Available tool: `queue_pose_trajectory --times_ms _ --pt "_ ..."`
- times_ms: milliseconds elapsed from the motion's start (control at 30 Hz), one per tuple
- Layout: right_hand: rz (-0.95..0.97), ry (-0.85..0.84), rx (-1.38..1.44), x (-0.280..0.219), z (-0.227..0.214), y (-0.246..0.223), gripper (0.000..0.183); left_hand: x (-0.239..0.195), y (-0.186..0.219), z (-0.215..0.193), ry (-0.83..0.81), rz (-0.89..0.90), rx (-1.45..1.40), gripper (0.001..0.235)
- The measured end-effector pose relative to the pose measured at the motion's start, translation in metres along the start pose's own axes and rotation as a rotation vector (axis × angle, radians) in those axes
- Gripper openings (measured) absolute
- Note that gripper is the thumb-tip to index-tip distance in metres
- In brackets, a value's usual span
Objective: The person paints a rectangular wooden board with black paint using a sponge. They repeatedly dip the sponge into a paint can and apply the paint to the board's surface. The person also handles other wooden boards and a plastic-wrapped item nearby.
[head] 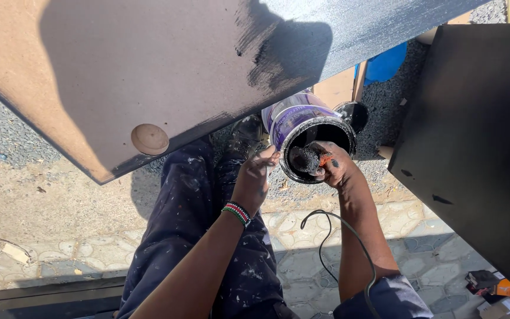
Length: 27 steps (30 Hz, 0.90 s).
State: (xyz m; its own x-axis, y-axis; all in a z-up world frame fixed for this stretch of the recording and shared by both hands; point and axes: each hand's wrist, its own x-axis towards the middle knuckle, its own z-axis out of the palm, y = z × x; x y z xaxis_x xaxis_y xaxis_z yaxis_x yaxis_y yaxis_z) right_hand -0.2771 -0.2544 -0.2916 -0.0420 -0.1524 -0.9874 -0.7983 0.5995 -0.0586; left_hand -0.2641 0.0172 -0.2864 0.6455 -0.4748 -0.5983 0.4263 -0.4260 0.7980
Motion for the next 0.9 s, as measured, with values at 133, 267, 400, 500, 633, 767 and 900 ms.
queue_pose_trajectory --times_ms 133,267,400,500,633,767,900 --pt "-0.247 -0.134 -0.104 0.038 -0.017 0.027 0.086 -0.002 0.009 -0.002 0.065 -0.002 -0.175 0.080" --pt "-0.058 -0.374 0.043 -0.019 -0.007 -0.004 0.019 -0.027 0.054 -0.025 -0.002 0.027 -0.417 0.063" --pt "-0.272 -0.527 0.134 -0.130 0.011 -0.032 0.017 -0.071 0.224 -0.120 -0.156 -0.246 -0.537 0.044" --pt "-0.445 -0.650 0.195 -0.211 0.044 -0.059 0.021 -0.099 0.299 -0.219 -0.201 -0.125 -0.591 0.044" --pt "-0.617 -0.781 0.254 -0.292 0.135 -0.093 0.027 -0.098 0.311 -0.313 0.385 0.114 -0.664 0.035" --pt "-0.748 -0.715 0.215 -0.329 0.233 -0.116 0.015 -0.083 0.272 -0.400 0.854 0.203 -0.253 0.037" --pt "-0.921 -0.503 0.074 -0.349 0.327 -0.145 0.017 -0.060 0.264 -0.450 0.847 0.228 -0.125 0.049"
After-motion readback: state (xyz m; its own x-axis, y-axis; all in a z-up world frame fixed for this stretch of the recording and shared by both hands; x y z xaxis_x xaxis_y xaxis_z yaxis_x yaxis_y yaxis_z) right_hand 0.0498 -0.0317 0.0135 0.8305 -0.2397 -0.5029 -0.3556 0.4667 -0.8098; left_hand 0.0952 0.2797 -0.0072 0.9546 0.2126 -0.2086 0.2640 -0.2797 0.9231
